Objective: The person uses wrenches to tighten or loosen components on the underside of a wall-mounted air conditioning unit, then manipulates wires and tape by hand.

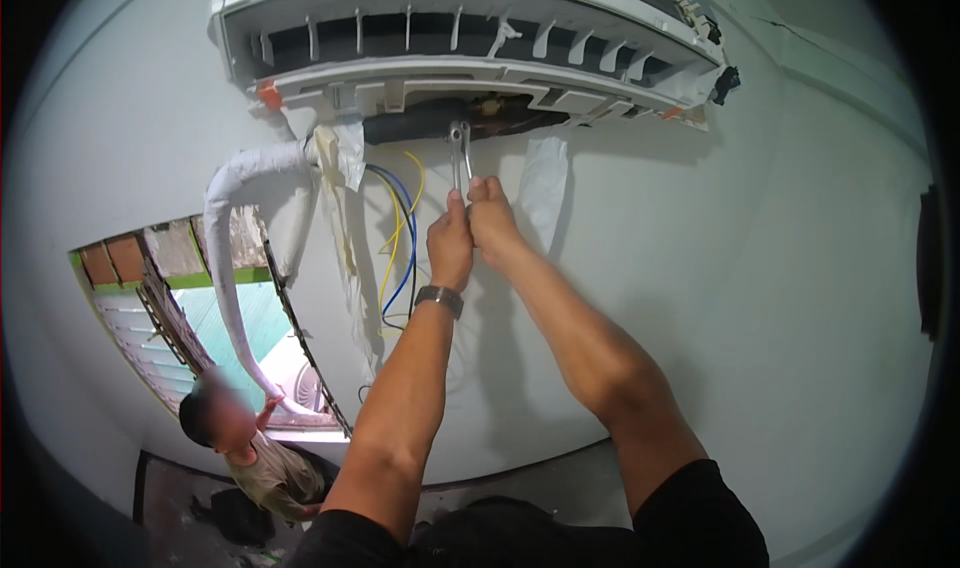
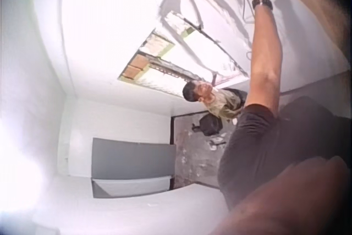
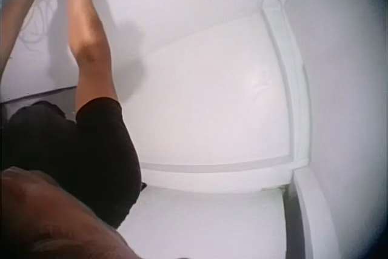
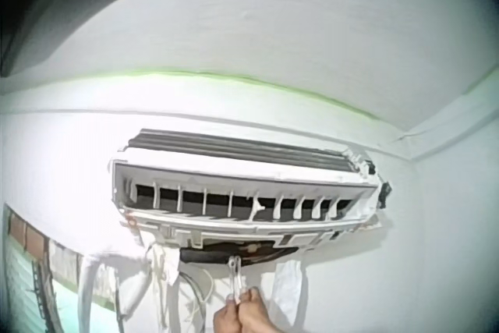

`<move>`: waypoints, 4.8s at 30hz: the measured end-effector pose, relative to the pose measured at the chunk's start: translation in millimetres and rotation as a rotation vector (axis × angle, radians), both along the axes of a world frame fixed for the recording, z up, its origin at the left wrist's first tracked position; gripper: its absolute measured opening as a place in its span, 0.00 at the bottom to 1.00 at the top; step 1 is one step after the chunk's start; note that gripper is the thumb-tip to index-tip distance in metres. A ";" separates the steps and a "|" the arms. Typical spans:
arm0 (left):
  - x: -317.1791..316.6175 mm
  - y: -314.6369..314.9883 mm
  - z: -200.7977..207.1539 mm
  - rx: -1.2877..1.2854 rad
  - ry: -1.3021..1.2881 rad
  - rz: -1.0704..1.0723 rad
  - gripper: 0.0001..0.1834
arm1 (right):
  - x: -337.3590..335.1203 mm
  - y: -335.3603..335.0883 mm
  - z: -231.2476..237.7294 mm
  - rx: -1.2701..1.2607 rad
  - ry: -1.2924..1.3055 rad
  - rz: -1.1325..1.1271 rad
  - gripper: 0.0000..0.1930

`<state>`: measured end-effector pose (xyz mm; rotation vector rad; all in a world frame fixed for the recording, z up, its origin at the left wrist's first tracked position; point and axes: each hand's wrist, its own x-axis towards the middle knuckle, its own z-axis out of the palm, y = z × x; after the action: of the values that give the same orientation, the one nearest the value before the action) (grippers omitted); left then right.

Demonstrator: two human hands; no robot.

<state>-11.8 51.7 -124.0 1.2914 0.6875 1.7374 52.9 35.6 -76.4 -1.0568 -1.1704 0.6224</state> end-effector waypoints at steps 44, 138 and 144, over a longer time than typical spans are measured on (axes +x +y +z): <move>-12.1 2.5 1.9 -0.154 0.084 -0.112 0.43 | -2.1 -4.0 -14.9 -0.035 -0.427 -0.224 0.27; -64.5 25.6 8.7 -0.120 0.268 -0.285 0.37 | 23.5 -21.5 40.5 -0.051 -0.974 -0.231 0.17; -60.3 25.7 8.7 -0.133 0.282 -0.298 0.38 | 36.4 -1.7 45.5 0.019 -1.107 -0.310 0.18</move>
<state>-72.1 77.3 -115.3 1.4774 0.7144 1.2640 89.3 33.9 -30.9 -1.5866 -1.8704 -0.3025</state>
